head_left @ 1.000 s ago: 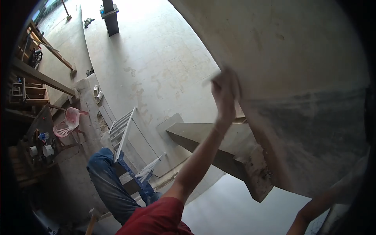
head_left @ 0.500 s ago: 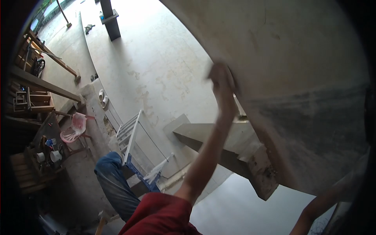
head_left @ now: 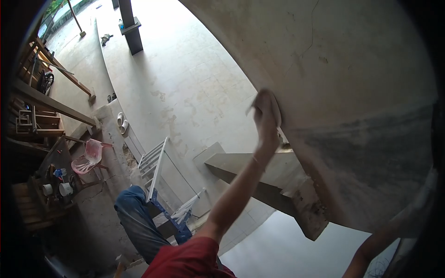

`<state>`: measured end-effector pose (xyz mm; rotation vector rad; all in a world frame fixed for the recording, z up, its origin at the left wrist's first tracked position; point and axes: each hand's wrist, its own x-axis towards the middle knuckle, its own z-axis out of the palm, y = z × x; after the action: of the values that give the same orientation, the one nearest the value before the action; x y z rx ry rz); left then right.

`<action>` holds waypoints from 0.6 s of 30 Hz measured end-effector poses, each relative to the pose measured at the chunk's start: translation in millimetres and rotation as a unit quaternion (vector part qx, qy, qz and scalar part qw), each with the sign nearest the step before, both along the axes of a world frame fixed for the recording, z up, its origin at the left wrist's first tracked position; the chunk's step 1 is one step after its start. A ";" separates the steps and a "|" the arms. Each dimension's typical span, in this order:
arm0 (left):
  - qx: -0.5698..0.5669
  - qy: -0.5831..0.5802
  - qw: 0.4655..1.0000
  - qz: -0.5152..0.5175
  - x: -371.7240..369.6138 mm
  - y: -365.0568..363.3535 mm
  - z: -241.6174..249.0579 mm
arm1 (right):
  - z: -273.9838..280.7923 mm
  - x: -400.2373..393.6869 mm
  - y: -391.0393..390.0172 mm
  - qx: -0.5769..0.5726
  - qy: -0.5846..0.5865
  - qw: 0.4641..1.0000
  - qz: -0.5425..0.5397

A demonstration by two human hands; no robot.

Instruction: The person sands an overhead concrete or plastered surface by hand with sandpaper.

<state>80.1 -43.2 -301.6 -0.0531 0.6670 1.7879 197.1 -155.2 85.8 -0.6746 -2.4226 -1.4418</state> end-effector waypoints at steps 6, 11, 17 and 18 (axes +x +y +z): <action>0.158 0.069 0.984 0.036 -60.7 52.4 -13.0 | 0.3 -1.9 1.0 0.006 0.008 1.000 -0.006; 0.027 0.026 0.999 0.000 -38.8 22.5 12.2 | 0.3 2.7 0.0 0.013 0.014 0.999 -0.031; 0.162 0.035 0.985 -0.037 -117.4 102.4 -29.1 | 11.3 3.3 6.6 -0.017 -0.060 0.998 0.000; 0.166 0.019 0.986 -0.019 -92.2 88.0 -24.4 | 13.2 4.4 6.8 -0.011 -0.093 0.996 0.012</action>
<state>-12.1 44.8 -325.9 0.2195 0.3864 1.8448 201.6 -148.4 99.0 -0.5359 -2.5785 -1.5327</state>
